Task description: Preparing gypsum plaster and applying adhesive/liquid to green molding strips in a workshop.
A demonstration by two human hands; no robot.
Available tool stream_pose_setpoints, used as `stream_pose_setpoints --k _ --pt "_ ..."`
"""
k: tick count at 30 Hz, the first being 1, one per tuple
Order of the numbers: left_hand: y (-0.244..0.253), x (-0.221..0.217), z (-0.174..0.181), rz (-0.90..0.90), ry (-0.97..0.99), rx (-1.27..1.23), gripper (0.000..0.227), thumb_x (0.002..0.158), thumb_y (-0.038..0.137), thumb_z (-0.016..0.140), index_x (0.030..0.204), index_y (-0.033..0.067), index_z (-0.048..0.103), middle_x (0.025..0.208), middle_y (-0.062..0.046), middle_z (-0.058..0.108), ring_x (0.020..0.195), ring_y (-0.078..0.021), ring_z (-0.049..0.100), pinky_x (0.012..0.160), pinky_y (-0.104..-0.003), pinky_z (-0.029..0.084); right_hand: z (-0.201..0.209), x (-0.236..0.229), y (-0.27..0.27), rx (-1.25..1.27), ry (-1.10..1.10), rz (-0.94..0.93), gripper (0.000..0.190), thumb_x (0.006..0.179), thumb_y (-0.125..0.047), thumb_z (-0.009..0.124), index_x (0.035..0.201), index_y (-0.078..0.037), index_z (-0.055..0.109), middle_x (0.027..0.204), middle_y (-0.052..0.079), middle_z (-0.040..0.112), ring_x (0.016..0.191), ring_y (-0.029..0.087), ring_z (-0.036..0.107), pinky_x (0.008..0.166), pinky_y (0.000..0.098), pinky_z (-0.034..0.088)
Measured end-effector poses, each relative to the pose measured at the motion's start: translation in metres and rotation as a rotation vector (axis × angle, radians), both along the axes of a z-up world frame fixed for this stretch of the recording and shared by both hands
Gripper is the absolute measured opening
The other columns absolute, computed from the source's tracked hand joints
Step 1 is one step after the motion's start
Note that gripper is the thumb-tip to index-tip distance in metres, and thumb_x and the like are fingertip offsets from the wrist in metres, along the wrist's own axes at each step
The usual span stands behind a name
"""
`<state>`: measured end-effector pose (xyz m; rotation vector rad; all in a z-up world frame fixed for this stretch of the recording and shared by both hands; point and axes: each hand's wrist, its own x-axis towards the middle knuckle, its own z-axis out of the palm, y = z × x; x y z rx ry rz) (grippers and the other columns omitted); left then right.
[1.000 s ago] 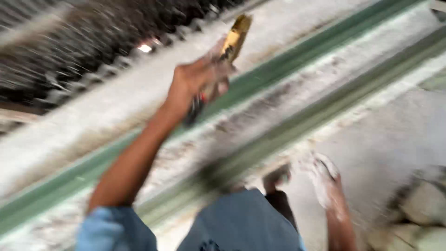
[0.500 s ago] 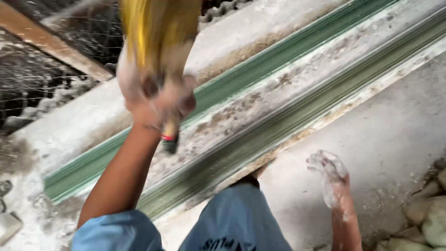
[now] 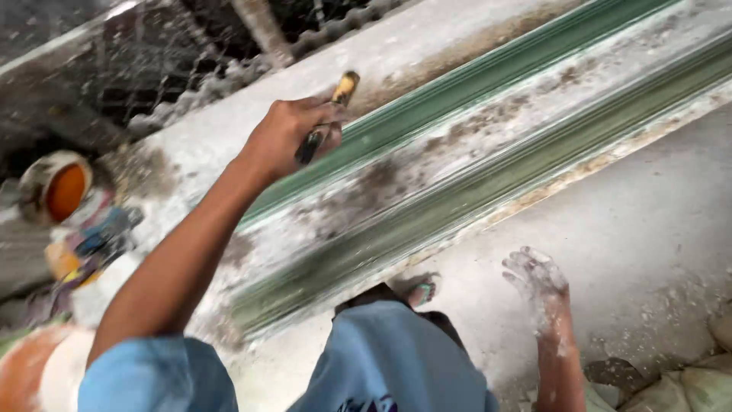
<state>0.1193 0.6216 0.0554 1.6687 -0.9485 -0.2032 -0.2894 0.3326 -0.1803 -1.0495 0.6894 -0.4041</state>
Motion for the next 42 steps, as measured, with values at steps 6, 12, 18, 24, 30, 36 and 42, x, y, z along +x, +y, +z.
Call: stream_pose_setpoints --k 6,12,18,24,30,36,42 --pt "0.085 -0.050 0.069 0.010 -0.692 -0.125 0.045 0.087 0.003 0.079 0.129 0.0045 0.062 0.127 -0.023 0.067 0.093 -0.0253 0.074 0.078 -0.036 0.060 -0.002 0.033 0.093 0.040 0.027 -0.033 0.046 0.101 -0.018 0.056 0.138 0.006 0.050 0.130 0.025 0.060 0.120 0.041 0.062 0.100 0.0543 0.050" --pt "0.180 -0.002 0.019 -0.023 -0.029 0.405 0.043 0.095 0.011 0.080 0.135 0.0217 0.066 0.122 -0.030 0.070 0.074 -0.0278 0.067 0.065 -0.038 0.053 0.006 0.037 0.194 0.132 -0.079 -0.016 0.043 0.103 -0.014 0.055 0.140 0.007 0.047 0.125 0.023 0.060 0.117 0.040 0.062 0.100 0.0523 0.051" --pt "0.236 -0.008 -0.013 0.035 -0.831 -0.070 0.025 0.095 0.005 0.079 0.118 0.0118 0.074 0.133 -0.030 0.060 0.098 -0.0299 0.075 0.080 -0.037 0.063 0.019 0.039 0.245 0.169 -0.009 -0.058 0.043 0.101 -0.014 0.053 0.137 0.007 0.049 0.124 0.022 0.063 0.114 0.038 0.065 0.098 0.0514 0.053" --pt "0.266 0.017 -0.073 0.027 0.141 0.033 0.028 0.107 0.011 0.066 0.135 0.0143 0.062 0.129 -0.021 0.069 0.097 -0.0265 0.077 0.084 -0.036 0.064 0.023 0.028 0.255 0.096 0.009 -0.050 0.040 0.102 -0.012 0.053 0.137 0.008 0.050 0.125 0.025 0.062 0.114 0.036 0.064 0.099 0.0487 0.052" --pt "0.218 -0.015 -0.067 0.021 1.071 -0.386 0.053 0.096 0.019 0.055 0.146 0.0118 0.040 0.124 -0.017 0.066 0.098 -0.0238 0.076 0.082 -0.039 0.064 0.034 0.002 0.280 0.140 -0.023 -0.152 0.038 0.104 -0.013 0.050 0.137 0.005 0.048 0.125 0.022 0.062 0.114 0.034 0.065 0.098 0.0447 0.054" --pt "0.156 -0.056 -0.183 -0.293 0.576 0.240 0.065 0.095 0.052 0.067 0.134 -0.0004 0.063 0.107 -0.011 0.071 0.091 -0.0199 0.068 0.076 -0.037 0.058 0.045 -0.017 0.297 0.107 0.006 -0.194 0.034 0.104 -0.009 0.050 0.134 0.006 0.050 0.122 0.022 0.064 0.112 0.033 0.066 0.096 0.0443 0.056" --pt "0.157 -0.105 -0.217 -0.534 -0.040 0.867 0.051 0.097 0.056 0.060 0.135 0.0228 0.068 0.078 -0.014 0.069 0.068 -0.0254 0.065 0.068 -0.041 0.055 0.055 -0.026 0.305 0.106 0.057 -0.239 0.031 0.105 -0.008 0.049 0.133 0.005 0.053 0.120 0.020 0.066 0.111 0.031 0.067 0.095 0.0430 0.055"
